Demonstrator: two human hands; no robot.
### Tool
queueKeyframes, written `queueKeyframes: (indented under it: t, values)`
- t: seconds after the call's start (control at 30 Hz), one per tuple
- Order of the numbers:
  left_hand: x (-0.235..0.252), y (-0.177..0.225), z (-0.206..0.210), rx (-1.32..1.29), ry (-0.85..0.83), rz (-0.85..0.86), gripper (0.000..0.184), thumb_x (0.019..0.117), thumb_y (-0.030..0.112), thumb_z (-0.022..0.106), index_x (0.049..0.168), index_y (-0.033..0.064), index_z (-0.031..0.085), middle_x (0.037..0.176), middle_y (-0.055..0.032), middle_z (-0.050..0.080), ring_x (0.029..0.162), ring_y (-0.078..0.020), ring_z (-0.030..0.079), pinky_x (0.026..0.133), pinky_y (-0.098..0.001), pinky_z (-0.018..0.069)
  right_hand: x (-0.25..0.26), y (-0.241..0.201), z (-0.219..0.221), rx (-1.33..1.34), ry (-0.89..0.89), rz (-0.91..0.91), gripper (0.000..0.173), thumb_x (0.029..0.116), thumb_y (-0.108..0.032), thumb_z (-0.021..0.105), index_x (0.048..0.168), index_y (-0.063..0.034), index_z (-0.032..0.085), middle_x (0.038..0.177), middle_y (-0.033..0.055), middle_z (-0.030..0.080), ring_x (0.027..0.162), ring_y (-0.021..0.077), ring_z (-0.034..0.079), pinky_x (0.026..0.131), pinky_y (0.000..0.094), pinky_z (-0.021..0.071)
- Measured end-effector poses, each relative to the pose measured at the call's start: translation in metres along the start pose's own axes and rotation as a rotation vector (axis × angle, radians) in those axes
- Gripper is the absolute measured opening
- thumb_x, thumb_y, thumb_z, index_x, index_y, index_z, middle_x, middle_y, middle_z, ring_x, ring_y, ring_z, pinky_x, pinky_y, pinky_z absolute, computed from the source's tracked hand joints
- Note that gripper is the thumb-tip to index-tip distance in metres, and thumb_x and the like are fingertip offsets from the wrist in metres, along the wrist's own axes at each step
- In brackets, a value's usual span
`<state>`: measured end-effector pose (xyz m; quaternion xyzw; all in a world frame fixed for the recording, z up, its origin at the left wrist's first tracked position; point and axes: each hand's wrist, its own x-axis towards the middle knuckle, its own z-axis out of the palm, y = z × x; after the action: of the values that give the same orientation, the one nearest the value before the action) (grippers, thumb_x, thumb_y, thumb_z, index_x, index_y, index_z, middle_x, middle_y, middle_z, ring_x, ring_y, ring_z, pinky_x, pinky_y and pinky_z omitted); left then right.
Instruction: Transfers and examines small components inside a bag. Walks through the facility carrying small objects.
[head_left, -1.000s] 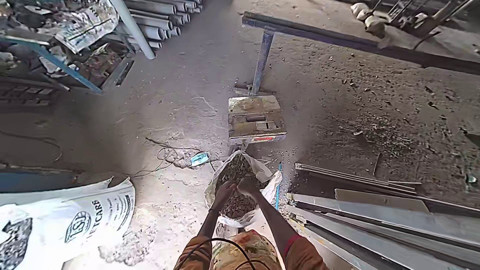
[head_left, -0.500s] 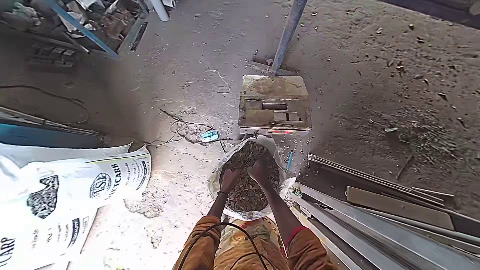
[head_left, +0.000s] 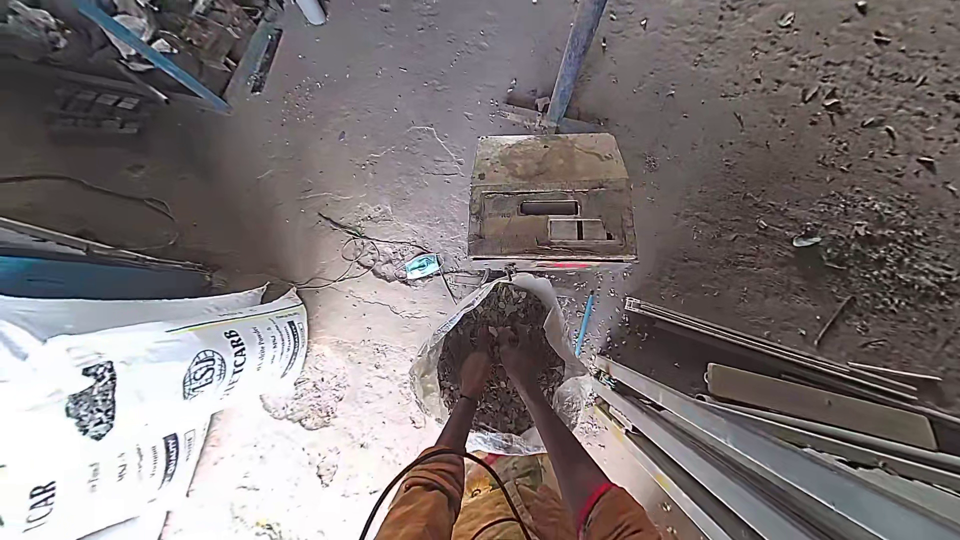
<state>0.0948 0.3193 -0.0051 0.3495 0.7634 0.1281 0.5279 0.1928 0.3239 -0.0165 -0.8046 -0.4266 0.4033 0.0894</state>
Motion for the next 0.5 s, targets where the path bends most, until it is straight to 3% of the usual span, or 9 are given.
queueKeyframes:
  t: [0.07, 0.13, 0.2, 0.27, 0.3, 0.33, 0.4, 0.5]
  values:
    - [0.000, 0.006, 0.011, -0.160, 0.069, -0.128, 0.058, 0.1108, 0.044, 0.039, 0.141, -0.0025, 0.056, 0.130, -0.0300, 0.062, 0.126, -0.0425, 0.058, 0.107, -0.0582, 0.0425, 0.001, -0.001, 0.011, 0.128, 0.069, -0.006, 0.048, 0.0994, -0.041, 0.064, 0.137, -0.0111, 0.065, 0.139, 0.0241, 0.059, 0.131, 0.0429, 0.053, 0.108, 0.0612, 0.0408]
    - [-0.001, 0.009, 0.020, -0.394, 0.109, -0.230, 0.053, 0.1106, 0.041, 0.042, 0.133, -0.0043, 0.060, 0.129, -0.0278, 0.062, 0.123, -0.0384, 0.058, 0.104, -0.0556, 0.0447, -0.002, -0.001, 0.012, 0.333, 0.060, -0.027, 0.035, 0.1008, -0.026, 0.063, 0.127, -0.0046, 0.070, 0.130, 0.0210, 0.066, 0.125, 0.0355, 0.060, 0.108, 0.0535, 0.0439]
    - [-0.003, 0.004, 0.025, -0.575, 0.099, -0.236, 0.049, 0.1113, 0.036, 0.040, 0.137, -0.0008, 0.058, 0.138, -0.0235, 0.059, 0.128, -0.0335, 0.056, 0.106, -0.0533, 0.0447, -0.004, 0.005, 0.014, 0.536, 0.016, -0.013, 0.033, 0.1029, -0.021, 0.059, 0.126, 0.0006, 0.069, 0.128, 0.0209, 0.067, 0.122, 0.0311, 0.062, 0.107, 0.0496, 0.0458]
    - [-0.010, 0.002, 0.022, -0.649, 0.064, -0.236, 0.054, 0.1122, 0.039, 0.034, 0.145, -0.0001, 0.051, 0.149, -0.0238, 0.050, 0.137, -0.0347, 0.049, 0.110, -0.0567, 0.0399, -0.014, 0.003, 0.011, 0.680, -0.023, 0.065, 0.038, 0.1054, -0.027, 0.058, 0.131, 0.0013, 0.066, 0.130, 0.0207, 0.066, 0.121, 0.0288, 0.061, 0.105, 0.0483, 0.0463]
    - [-0.016, 0.004, 0.020, -0.697, 0.060, -0.235, 0.055, 0.1117, 0.041, 0.035, 0.145, -0.0002, 0.050, 0.148, -0.0236, 0.050, 0.136, -0.0344, 0.049, 0.110, -0.0572, 0.0402, -0.020, 0.000, 0.012, 0.692, 0.015, 0.066, 0.039, 0.1037, -0.031, 0.061, 0.124, 0.0010, 0.070, 0.121, 0.0200, 0.070, 0.113, 0.0281, 0.065, 0.100, 0.0491, 0.0488]
    - [-0.021, 0.006, 0.018, -0.761, 0.072, -0.221, 0.054, 0.1106, 0.043, 0.039, 0.140, 0.0007, 0.054, 0.140, -0.0213, 0.057, 0.128, -0.0310, 0.056, 0.104, -0.0539, 0.0451, -0.027, -0.004, 0.011, 0.686, 0.060, 0.032, 0.037, 0.1020, -0.032, 0.064, 0.117, 0.0001, 0.073, 0.114, 0.0182, 0.072, 0.106, 0.0267, 0.066, 0.096, 0.0489, 0.0505]
    - [-0.029, 0.007, 0.014, -0.937, 0.050, -0.134, 0.046, 0.1090, 0.043, 0.042, 0.124, 0.0043, 0.062, 0.106, -0.0126, 0.069, 0.091, -0.0188, 0.066, 0.078, -0.0394, 0.0547, -0.041, -0.012, 0.009, 0.672, 0.147, -0.091, 0.029, 0.0980, -0.029, 0.068, 0.108, -0.0033, 0.077, 0.109, 0.0150, 0.073, 0.103, 0.0250, 0.068, 0.094, 0.0479, 0.0523]
    - [-0.061, 0.020, -0.005, -1.118, -0.114, 0.017, 0.041, 0.1116, 0.040, 0.031, 0.118, 0.0102, 0.059, 0.092, -0.0036, 0.067, 0.079, -0.0103, 0.066, 0.068, -0.0296, 0.0562, -0.064, -0.027, -0.007, 0.557, 0.207, -0.220, 0.027, 0.0944, -0.032, 0.071, 0.106, -0.0092, 0.080, 0.106, 0.0137, 0.073, 0.101, 0.0284, 0.068, 0.090, 0.0523, 0.0527]
